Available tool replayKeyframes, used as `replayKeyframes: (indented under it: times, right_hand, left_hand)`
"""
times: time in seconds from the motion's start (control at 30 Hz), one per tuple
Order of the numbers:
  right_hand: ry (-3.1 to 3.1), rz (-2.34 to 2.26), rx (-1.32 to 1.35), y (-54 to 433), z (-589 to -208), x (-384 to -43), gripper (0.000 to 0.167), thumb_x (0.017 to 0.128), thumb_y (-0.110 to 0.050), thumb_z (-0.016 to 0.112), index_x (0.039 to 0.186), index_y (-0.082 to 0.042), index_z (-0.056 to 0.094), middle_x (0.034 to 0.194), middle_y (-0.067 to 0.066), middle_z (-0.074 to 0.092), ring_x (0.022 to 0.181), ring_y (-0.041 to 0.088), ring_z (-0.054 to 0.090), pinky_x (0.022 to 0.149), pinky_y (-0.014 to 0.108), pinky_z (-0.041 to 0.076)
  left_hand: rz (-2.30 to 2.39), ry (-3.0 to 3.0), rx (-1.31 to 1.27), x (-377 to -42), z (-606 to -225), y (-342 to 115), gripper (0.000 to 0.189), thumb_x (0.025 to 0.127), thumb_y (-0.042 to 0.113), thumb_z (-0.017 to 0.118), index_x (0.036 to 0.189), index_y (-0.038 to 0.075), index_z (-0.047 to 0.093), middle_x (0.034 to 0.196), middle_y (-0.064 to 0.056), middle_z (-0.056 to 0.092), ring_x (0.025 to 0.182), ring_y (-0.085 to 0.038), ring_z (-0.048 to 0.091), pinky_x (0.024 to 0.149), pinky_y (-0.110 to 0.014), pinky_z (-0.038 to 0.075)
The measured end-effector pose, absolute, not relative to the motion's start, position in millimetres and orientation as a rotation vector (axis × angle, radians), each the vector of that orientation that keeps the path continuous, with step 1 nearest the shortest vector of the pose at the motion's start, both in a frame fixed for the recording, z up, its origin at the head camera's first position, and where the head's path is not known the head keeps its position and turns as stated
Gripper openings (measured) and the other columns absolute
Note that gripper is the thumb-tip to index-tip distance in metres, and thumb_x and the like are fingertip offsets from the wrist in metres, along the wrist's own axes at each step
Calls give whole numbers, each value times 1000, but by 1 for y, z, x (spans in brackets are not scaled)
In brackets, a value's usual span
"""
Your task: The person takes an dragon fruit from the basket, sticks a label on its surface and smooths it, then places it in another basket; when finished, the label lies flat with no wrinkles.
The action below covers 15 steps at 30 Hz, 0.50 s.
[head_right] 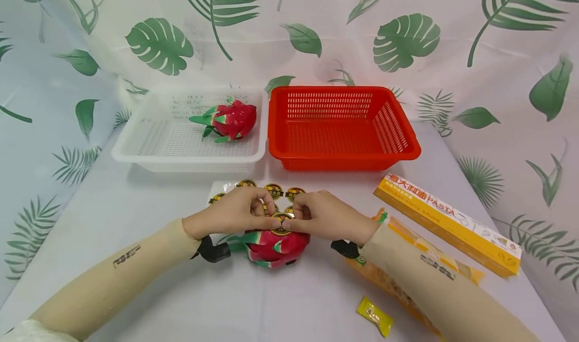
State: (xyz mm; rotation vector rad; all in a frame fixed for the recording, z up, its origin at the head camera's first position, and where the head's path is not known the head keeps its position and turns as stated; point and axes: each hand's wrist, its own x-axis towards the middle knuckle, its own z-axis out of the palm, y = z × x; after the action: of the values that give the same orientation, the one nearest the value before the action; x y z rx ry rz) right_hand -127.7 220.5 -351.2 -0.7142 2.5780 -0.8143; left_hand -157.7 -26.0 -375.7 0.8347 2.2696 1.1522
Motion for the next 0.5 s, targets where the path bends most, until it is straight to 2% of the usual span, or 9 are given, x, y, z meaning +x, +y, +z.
replayKeyframes:
  times: [0.2,0.5]
  right_hand:
    - [2548,-805,-741,223,-345,-132,25,93,-27,79,81,-19,59,67,-8,52,61,8,48,57,21,39]
    - [2503,-824,-777,231,-345,-133,17,94,-21,78,84,-22,64,72,-9,59,67,12,55,59,21,44]
  left_hand:
    - [1206,2194,813,-162,-377,-30,27,87,31,85,99,16,66,65,2,65,51,-9,52,52,-23,41]
    - [1254,2077,790,-167,-381,-32,21,91,22,81,102,12,66,66,1,65,54,-11,50,52,-23,39]
